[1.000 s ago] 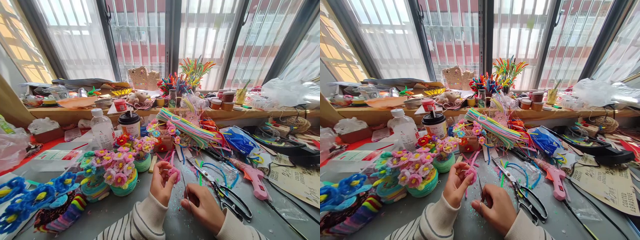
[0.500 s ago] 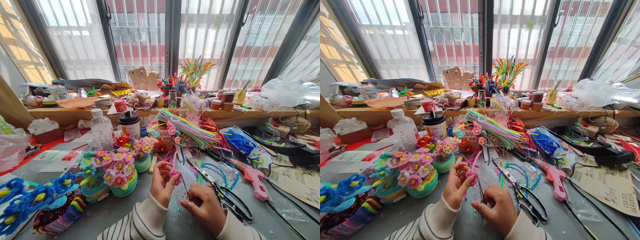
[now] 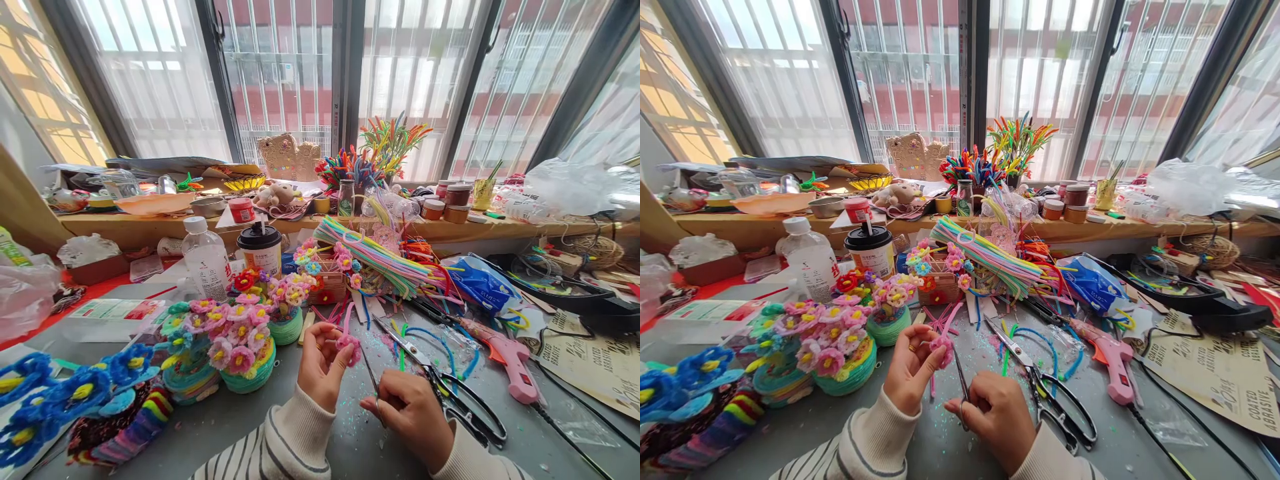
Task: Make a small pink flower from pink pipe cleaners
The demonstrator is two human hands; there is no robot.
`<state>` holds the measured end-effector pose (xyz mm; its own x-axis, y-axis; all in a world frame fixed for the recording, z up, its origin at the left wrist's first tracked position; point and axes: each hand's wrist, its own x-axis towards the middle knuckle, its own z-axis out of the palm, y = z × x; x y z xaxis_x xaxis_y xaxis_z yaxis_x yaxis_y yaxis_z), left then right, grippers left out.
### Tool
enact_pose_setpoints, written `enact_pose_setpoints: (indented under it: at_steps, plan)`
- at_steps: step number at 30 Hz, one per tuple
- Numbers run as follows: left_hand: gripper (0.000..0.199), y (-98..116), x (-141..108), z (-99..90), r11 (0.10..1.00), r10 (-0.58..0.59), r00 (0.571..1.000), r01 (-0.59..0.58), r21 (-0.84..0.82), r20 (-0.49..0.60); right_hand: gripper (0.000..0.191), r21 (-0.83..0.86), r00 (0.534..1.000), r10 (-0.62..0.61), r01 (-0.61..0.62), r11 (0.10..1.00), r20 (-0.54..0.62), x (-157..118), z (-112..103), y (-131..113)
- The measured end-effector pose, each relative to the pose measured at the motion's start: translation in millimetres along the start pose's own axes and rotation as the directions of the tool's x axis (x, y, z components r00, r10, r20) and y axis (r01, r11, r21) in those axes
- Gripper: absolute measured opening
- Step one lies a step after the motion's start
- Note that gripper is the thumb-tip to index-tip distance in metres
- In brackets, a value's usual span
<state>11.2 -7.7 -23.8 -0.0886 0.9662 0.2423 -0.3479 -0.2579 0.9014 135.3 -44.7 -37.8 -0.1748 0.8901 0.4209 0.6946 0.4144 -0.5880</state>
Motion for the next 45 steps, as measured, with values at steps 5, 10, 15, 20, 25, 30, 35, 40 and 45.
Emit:
enact_pose_setpoints:
  at_steps: [5,10,15,20,25,30,35,40,45]
  plan:
    - [0.032,-0.8,0.6,-0.1,1.000,-0.004,1.000,0.005,0.011,-0.026,0.045,0.018,1.000,0.009,-0.009,1.000,0.000,0.1,0.8,1.6]
    - [0.030,3.2,-0.2,1.5,0.999,-0.025,0.999,0.026,0.026,-0.020,0.043,0.059,0.998,0.048,-0.050,0.997,0.030,-0.1,-2.1,-1.5]
    - [0.030,5.3,0.4,1.2,0.999,-0.043,0.999,0.044,0.018,-0.019,0.043,0.062,0.992,0.075,-0.081,0.995,0.100,-0.8,-1.0,-0.6]
    - [0.031,4.9,1.0,0.8,0.999,-0.038,0.999,0.039,0.016,-0.033,0.043,0.081,0.989,0.064,-0.075,0.994,0.130,-1.6,2.9,1.7]
    - [0.030,5.1,0.3,1.3,0.999,-0.035,0.999,0.035,0.014,-0.024,0.044,0.084,0.990,0.063,-0.075,0.994,0.130,-1.3,2.0,-0.3]
    - [0.029,6.5,-0.3,1.6,0.999,-0.041,0.999,0.042,0.010,-0.024,0.046,0.072,0.993,0.063,-0.070,0.995,0.097,-0.6,2.1,0.2]
    - [0.029,5.6,0.1,1.0,0.999,-0.036,0.999,0.037,0.008,-0.027,0.045,0.066,0.995,0.073,-0.078,0.995,0.072,-0.6,3.5,1.6]
    - [0.029,3.1,0.3,-0.6,0.998,-0.038,0.998,0.040,0.040,-0.045,0.044,0.066,0.994,0.096,-0.099,0.993,0.054,-0.2,3.3,2.7]
    - [0.033,1.4,0.5,-1.1,0.997,-0.058,0.997,0.060,0.045,-0.044,0.042,0.059,0.995,0.093,-0.096,0.994,0.046,0.4,3.3,3.1]
